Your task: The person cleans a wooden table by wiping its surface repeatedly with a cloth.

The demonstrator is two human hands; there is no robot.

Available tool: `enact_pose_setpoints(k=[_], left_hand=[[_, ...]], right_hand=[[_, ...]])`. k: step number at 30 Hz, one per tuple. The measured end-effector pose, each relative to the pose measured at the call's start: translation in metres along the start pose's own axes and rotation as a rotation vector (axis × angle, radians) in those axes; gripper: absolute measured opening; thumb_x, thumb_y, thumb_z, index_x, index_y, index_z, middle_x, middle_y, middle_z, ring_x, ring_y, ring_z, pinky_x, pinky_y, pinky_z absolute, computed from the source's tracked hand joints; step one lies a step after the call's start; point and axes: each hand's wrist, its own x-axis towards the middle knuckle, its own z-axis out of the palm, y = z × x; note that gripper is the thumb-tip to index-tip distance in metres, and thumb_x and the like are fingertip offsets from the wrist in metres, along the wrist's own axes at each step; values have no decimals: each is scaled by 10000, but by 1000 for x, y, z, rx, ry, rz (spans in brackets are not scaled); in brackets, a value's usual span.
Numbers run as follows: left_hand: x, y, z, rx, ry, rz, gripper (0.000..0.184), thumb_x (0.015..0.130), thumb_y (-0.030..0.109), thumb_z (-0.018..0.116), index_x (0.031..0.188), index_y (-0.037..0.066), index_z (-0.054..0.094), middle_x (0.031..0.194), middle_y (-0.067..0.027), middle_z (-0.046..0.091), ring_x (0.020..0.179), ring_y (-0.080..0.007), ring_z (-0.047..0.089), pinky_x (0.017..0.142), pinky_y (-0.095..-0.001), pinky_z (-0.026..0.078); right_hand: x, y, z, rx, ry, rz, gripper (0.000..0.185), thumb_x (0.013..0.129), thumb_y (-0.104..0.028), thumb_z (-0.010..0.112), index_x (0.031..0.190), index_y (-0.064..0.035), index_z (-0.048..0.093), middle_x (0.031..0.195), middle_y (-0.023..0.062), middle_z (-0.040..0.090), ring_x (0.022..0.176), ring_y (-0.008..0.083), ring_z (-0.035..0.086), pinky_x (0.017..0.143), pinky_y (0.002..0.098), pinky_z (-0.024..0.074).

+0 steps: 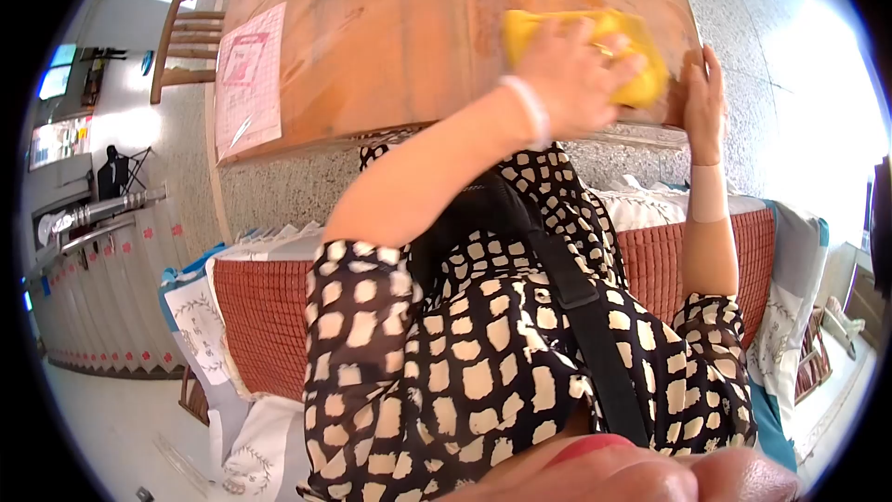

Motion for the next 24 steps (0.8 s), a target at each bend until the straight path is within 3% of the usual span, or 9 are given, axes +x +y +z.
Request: enact_pose_setpoints(k=[3,6,9,12,14,18,20,23,24], left_hand=[[14,32,11,-42,-22,97,488,808,310,595,1281,219,515,1255,-51,552,1106,-285,517,884,-487,397],[1,45,10,-35,57,128,409,829,197,556,1235,236,544,1228,-28,560,1044,-267,545,861,-464,409],[-24,22,5,-181,82,173,464,787,184,613,1238,263,541,1208,-13,566,1039,-249,545,851,-442,419],[-66,-9,-31,-242,-16,128,606,662,134,712,1233,262,551,1178,4,577,1058,-236,539,864,-432,449],[-96,-37,-45,-130,119,22,591,663,117,679,1232,231,567,1181,-8,595,1063,-242,553,874,-414,468],[-128,-114,-74,203,-26,-518,537,777,230,599,1305,194,508,1194,-93,619,1003,-313,594,869,-430,476],[-122,-148,-63,439,15,-511,538,818,289,561,1342,210,470,1197,-95,619,997,-325,601,842,-441,487],[-67,-131,-59,410,-180,-738,544,801,324,577,1325,207,491,1191,-84,625,977,-320,605,815,-463,488],[-54,-139,-39,327,-109,-574,485,825,360,552,1264,154,525,1201,-132,598,1046,-339,568,883,-480,448]], right_hand=[[8,18,4,532,-18,124,430,979,-273,446,1339,-40,474,1261,113,558,1160,184,519,985,295,400],[7,7,-2,548,-59,191,423,979,-275,458,1332,-42,481,1255,103,555,1144,167,518,971,278,405],[6,0,-5,532,-87,231,416,974,-279,470,1312,-38,499,1276,109,541,1153,175,514,973,281,404],[5,0,-7,366,-78,139,398,961,-278,491,1267,-28,541,1308,137,516,1187,210,499,996,300,388],[10,16,-3,142,-51,-62,388,950,-280,508,1234,-22,568,1330,159,495,1215,238,483,1015,317,373],[8,17,2,148,-22,-86,405,938,-317,522,1208,-22,590,1350,158,469,1248,261,461,1036,331,352],[8,14,2,125,-15,-80,409,936,-326,522,1203,-25,595,1346,160,475,1248,269,462,1036,334,353],[10,16,3,100,-12,-105,414,931,-336,522,1199,-30,600,1347,169,479,1246,282,465,1037,340,353],[11,18,4,93,-9,-117,416,930,-339,522,1197,-31,602,1348,172,479,1246,287,466,1038,343,353]])
